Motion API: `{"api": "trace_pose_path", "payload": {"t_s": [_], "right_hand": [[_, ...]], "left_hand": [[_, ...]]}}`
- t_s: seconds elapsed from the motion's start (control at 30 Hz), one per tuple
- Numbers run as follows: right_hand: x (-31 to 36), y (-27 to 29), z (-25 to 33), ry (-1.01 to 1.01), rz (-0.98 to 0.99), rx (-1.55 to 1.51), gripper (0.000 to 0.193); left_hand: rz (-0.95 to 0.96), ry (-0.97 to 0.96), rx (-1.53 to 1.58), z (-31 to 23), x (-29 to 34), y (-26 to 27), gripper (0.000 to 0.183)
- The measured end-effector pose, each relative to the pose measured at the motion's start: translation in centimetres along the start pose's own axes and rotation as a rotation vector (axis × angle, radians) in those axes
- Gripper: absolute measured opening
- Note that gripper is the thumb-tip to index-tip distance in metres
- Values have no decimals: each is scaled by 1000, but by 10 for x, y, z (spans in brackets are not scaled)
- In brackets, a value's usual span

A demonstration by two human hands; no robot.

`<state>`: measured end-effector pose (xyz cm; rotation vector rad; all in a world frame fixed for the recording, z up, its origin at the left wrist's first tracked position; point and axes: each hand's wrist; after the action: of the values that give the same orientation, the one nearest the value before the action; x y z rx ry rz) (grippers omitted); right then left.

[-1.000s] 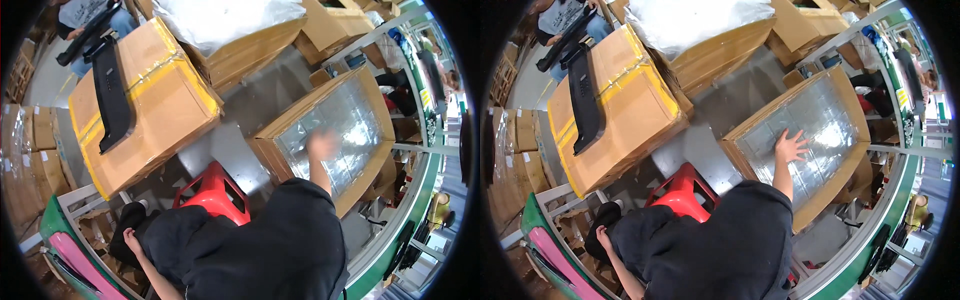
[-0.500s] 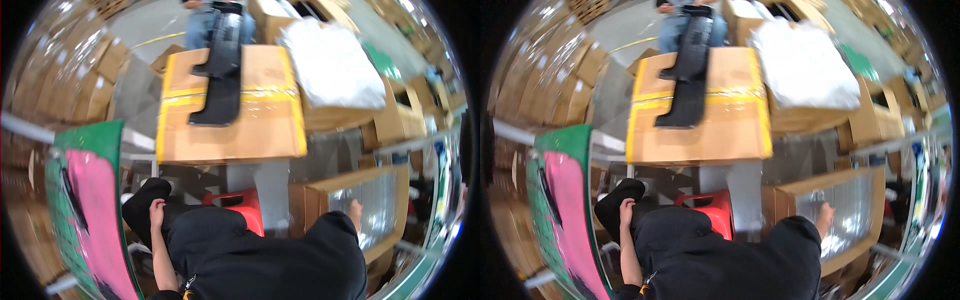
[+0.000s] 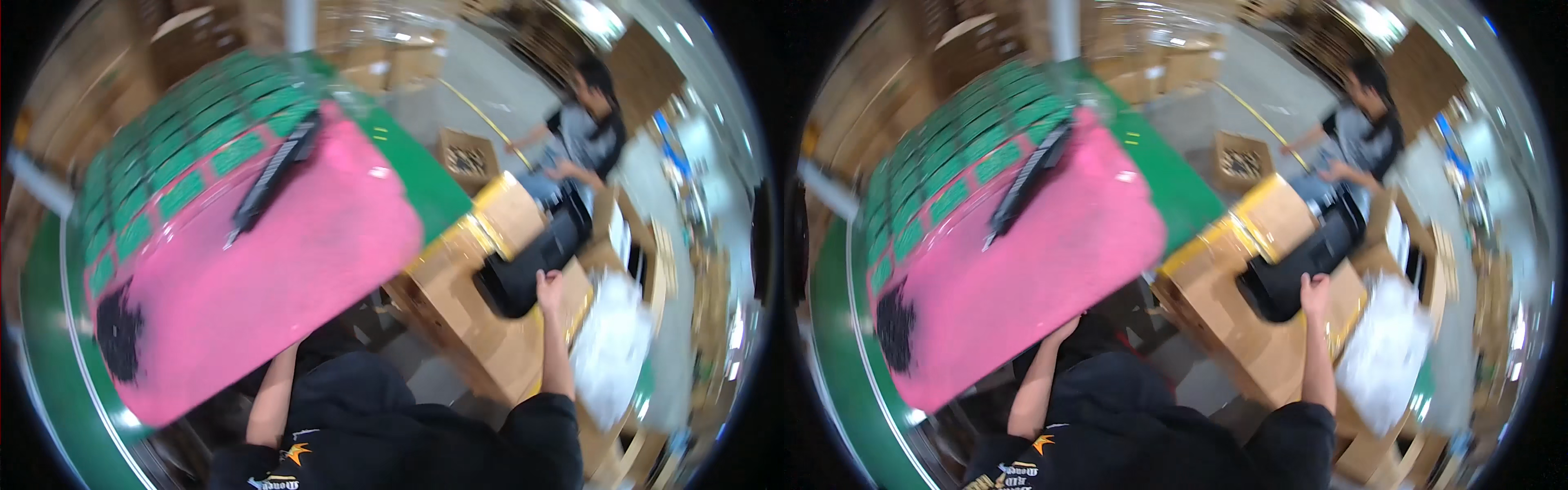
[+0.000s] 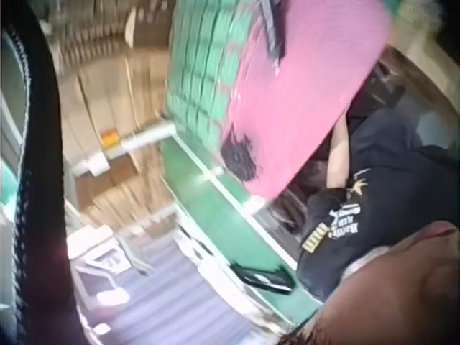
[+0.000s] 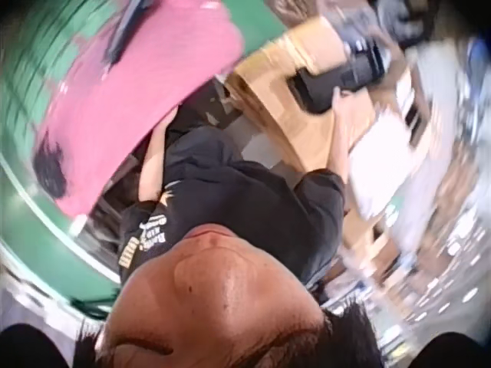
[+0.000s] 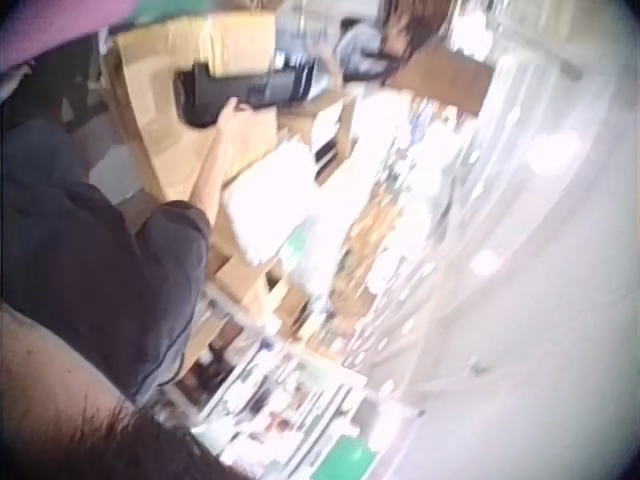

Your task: Installing circuit boards into black plastic housings and securing them with an electric screwdriver.

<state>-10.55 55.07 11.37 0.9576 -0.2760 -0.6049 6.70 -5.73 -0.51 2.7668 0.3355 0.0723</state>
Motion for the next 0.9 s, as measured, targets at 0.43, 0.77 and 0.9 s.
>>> {"api": "trace_pose_path", "payload": {"t_s": [0.43, 0.77, 0.9], "right_hand": [[-10, -28, 93, 218, 296, -559, 26], [128, 90, 184, 837, -38, -215, 11], [178, 109, 264, 1330, 277, 61, 32]], "left_hand": [[-10, 12, -103, -103, 52, 71, 13], [485, -480, 424, -229, 126, 108, 10], [411, -921, 626, -279, 146, 201, 10]]}}
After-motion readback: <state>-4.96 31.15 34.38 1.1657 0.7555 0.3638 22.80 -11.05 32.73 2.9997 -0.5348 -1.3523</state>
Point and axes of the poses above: each hand's wrist, its own x-axis away from the middle knuckle, its own y-axis out of the back of the hand, z = x × y, and after that the axes turned 9 degrees about -y, right-handed
